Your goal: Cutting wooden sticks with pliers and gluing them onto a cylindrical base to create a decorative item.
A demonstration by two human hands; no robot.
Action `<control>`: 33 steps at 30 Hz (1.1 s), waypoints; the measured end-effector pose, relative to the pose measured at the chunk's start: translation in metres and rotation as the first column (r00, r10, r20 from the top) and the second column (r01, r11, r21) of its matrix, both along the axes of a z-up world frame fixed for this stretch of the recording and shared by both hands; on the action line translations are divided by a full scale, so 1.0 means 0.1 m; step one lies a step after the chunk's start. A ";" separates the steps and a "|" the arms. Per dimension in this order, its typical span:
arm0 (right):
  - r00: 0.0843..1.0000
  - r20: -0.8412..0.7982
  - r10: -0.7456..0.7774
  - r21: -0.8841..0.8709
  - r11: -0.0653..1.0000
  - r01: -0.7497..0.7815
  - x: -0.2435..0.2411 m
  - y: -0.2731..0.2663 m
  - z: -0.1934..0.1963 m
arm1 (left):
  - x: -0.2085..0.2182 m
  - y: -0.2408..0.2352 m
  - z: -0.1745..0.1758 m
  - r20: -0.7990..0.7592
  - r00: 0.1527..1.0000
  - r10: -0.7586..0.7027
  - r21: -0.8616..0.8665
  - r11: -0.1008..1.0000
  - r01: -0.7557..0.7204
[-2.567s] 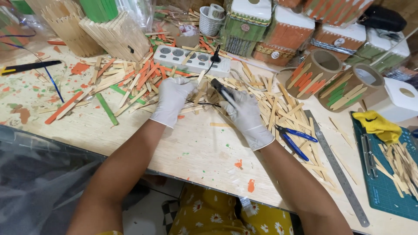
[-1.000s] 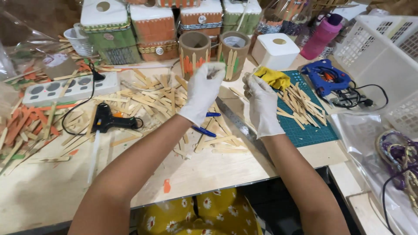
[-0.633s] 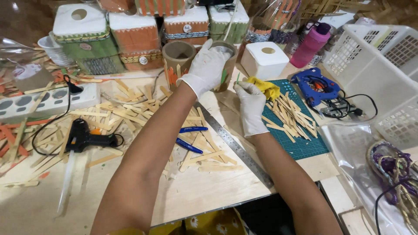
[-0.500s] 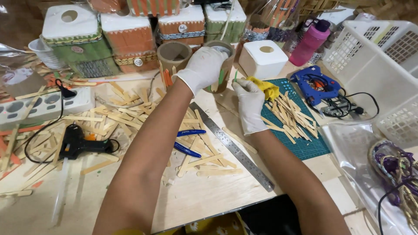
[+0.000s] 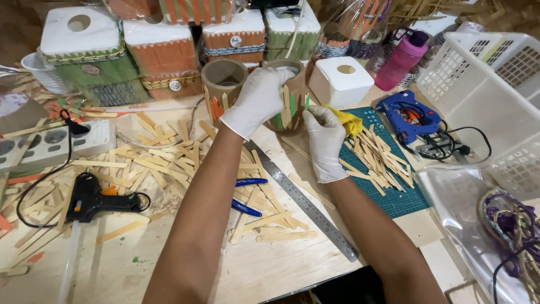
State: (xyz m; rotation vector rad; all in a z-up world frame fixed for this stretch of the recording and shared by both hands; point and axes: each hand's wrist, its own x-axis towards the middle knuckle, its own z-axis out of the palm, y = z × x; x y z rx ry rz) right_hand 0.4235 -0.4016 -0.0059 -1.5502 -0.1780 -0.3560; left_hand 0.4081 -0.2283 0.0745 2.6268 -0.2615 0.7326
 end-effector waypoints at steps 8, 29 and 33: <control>0.989 0.137 -0.046 -0.067 0.996 0.056 -0.09 -0.04 -0.02 | 0.12 -0.01 -0.08 -0.142 0.989 0.035 -0.228 0.971 -0.067; 0.944 0.328 -0.039 -0.182 0.978 0.104 -0.02 -0.09 -0.06 | -0.13 -0.14 0.17 -0.166 0.984 0.059 -0.349 0.930 -0.115; 0.934 0.357 -0.022 -0.194 0.976 0.097 -0.03 -0.10 -0.07 | -0.06 -0.11 0.09 -0.111 0.993 0.042 -0.352 0.933 -0.079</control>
